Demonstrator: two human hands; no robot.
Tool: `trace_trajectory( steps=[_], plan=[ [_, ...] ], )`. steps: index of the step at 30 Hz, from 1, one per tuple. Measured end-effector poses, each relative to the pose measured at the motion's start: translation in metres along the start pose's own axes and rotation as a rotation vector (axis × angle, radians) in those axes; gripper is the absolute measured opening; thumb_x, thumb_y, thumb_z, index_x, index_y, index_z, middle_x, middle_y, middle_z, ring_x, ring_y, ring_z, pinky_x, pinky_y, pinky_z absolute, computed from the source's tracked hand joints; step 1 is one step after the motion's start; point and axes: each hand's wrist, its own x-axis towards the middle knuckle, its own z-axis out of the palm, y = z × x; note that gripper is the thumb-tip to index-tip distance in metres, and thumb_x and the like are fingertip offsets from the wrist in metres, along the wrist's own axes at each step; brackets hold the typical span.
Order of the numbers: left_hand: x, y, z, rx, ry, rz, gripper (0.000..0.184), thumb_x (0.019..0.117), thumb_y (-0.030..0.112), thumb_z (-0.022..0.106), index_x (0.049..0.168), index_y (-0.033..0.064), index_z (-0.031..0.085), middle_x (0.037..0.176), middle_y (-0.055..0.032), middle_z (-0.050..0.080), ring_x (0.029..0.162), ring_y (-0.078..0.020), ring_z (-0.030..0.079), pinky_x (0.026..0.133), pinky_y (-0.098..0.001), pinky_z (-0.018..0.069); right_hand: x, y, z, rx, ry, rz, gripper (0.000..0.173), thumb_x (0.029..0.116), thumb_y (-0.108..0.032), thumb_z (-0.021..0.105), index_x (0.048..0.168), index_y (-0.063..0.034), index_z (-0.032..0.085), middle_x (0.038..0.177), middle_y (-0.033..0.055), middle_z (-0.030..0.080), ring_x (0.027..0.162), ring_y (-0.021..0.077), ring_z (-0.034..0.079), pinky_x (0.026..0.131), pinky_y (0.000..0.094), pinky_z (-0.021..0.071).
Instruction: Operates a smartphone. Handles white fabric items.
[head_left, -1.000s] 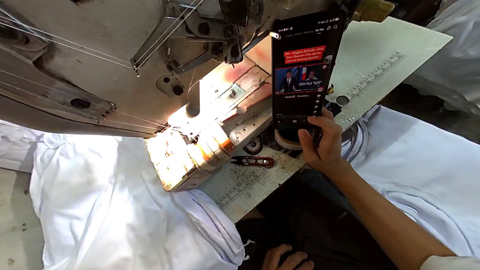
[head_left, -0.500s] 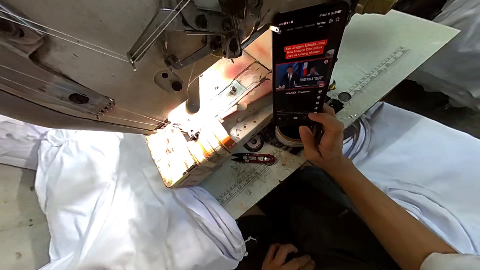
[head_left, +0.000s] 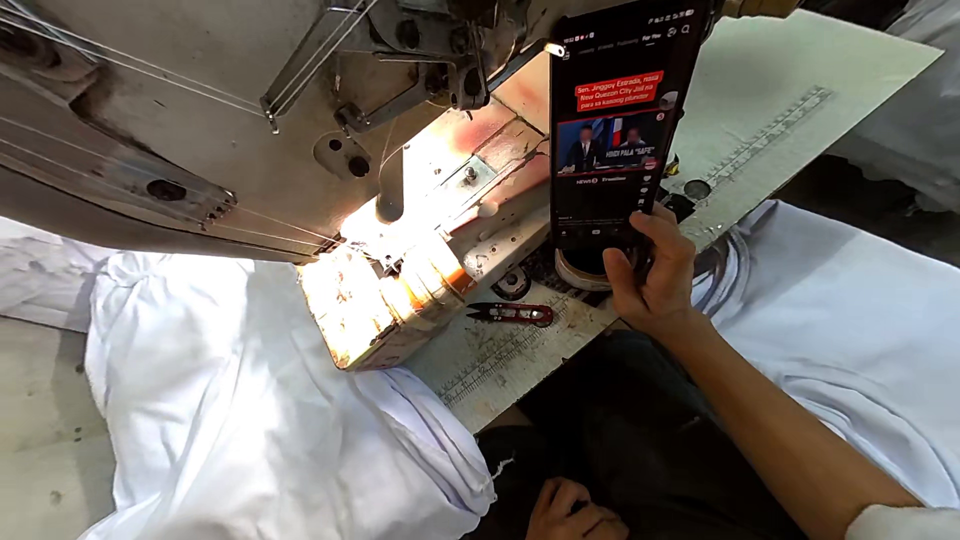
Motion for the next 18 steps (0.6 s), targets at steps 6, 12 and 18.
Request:
trace_trajectory(
  steps=[6, 12, 18],
  plan=[
    [-0.008, 0.001, 0.0, -0.047, -0.029, -0.061, 0.034, 0.0913, -0.001, 0.061, 0.116, 0.0148, 0.079, 0.12, 0.0003, 0.076, 0.12, -0.0278, 0.064, 0.104, -0.0439, 0.0477, -0.001, 0.001, 0.0, 0.021, -0.036, 0.052, 0.073, 0.1035, -0.018, 0.051, 0.163, -0.0163, 0.008, 0.149, 0.0138, 0.051, 0.131, 0.0142, 0.057, 0.108, 0.0346, 0.0498],
    [0.0, -0.004, 0.007, -0.021, 0.042, -0.037, 0.025, 0.0884, 0.001, 0.064, 0.102, 0.0148, 0.08, 0.106, -0.0011, 0.077, 0.106, -0.026, 0.066, 0.096, -0.0404, 0.05, 0.0, -0.002, -0.002, -0.048, -0.065, 0.068, 0.073, 0.1025, -0.018, 0.051, 0.161, 0.0018, 0.013, 0.142, 0.026, 0.053, 0.129, 0.0191, 0.057, 0.107, 0.0329, 0.0481],
    [0.002, -0.003, 0.004, 0.01, 0.024, -0.025, 0.028, 0.0876, 0.0, 0.062, 0.101, 0.0159, 0.081, 0.103, 0.0008, 0.079, 0.099, -0.0243, 0.067, 0.093, -0.0398, 0.0486, 0.001, -0.002, -0.002, -0.034, -0.053, 0.067, 0.072, 0.1016, -0.018, 0.052, 0.161, -0.0016, 0.015, 0.14, 0.023, 0.055, 0.125, 0.017, 0.059, 0.104, 0.0311, 0.0494]
  ],
)
